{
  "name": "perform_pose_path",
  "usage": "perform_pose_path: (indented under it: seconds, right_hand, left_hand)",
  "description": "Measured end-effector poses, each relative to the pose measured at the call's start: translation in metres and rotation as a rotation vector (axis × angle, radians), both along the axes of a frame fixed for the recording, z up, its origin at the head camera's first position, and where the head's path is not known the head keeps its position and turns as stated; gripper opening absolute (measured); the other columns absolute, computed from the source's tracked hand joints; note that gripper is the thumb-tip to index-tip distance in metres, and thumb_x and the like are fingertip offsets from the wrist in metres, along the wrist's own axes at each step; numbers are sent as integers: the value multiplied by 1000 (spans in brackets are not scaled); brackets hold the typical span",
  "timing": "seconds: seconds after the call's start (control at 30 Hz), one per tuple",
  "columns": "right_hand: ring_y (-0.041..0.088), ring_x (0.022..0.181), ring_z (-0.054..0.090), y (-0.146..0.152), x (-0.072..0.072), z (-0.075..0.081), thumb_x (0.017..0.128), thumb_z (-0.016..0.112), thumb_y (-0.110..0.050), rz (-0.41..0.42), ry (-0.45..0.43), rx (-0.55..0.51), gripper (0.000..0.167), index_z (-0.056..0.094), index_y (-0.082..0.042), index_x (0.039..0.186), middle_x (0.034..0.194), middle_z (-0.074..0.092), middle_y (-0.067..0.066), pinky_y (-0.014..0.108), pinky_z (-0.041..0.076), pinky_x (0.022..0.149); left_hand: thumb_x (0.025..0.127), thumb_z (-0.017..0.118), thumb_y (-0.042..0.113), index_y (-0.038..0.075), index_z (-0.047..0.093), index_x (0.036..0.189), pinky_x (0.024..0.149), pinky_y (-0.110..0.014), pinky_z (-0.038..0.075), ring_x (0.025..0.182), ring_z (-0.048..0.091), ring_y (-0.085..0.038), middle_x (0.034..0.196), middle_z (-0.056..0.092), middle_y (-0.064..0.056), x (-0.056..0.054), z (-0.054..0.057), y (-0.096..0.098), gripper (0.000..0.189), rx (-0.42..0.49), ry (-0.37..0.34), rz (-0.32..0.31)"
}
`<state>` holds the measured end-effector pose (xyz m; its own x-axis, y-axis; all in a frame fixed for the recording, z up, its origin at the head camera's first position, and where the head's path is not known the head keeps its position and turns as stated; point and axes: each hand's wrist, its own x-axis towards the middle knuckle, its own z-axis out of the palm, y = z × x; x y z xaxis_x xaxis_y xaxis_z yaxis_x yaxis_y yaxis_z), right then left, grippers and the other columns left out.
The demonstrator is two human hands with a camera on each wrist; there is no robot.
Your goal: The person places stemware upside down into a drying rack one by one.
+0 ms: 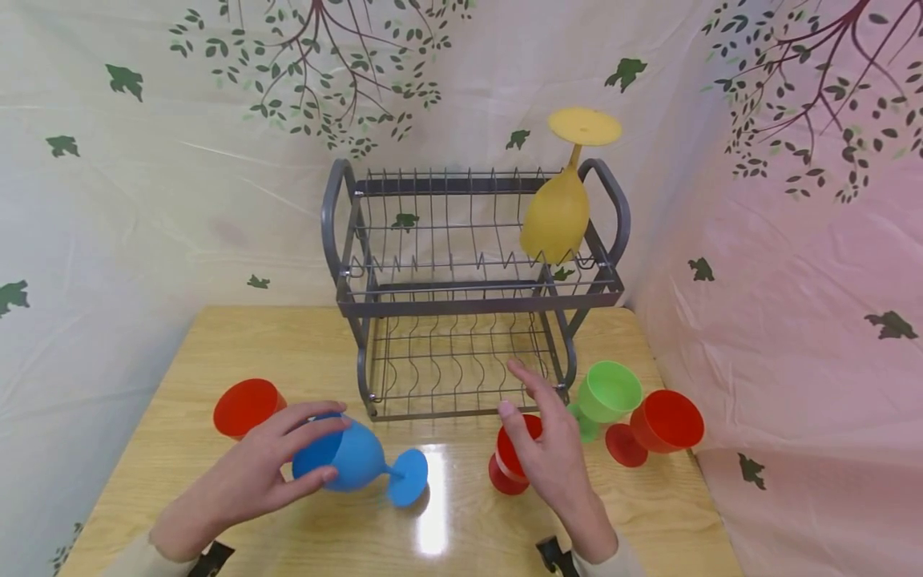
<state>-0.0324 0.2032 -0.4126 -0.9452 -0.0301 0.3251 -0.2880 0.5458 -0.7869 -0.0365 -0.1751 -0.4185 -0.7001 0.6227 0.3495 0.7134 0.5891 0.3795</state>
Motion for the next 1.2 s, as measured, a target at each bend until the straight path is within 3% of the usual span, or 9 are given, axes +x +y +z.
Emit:
perform_pose_path:
  seconds: [0.57, 0.9, 1.2]
  right_hand:
    - [28, 127, 59, -2, -1, 3, 101, 64, -7, 2, 21, -31, 49, 56, -14, 148, 151, 57, 3, 14, 42, 102]
    - [26, 127, 58, -7, 0, 6, 103, 59, -7, -7, 31, -64, 49, 55, -21, 150, 152, 56, -1, 16, 43, 102]
    - [15, 130, 54, -10, 1, 7, 106, 46, -8, 49, 60, -162, 46, 52, -15, 152, 153, 54, 0, 18, 45, 103]
  left_hand:
    - [86, 82, 16, 16, 65, 137, 82, -43, 63, 121, 63, -27, 140, 63, -2, 0, 2, 11, 53, 356, -63, 125]
    - [91, 71, 1, 10, 63, 138, 87, -30, 59, 125, 60, -16, 141, 63, -4, -1, 2, 24, 49, 624, -229, 214]
    - [95, 60, -2, 7, 59, 142, 93, -32, 58, 129, 57, -20, 144, 60, -10, -3, 7, 40, 47, 830, -331, 210]
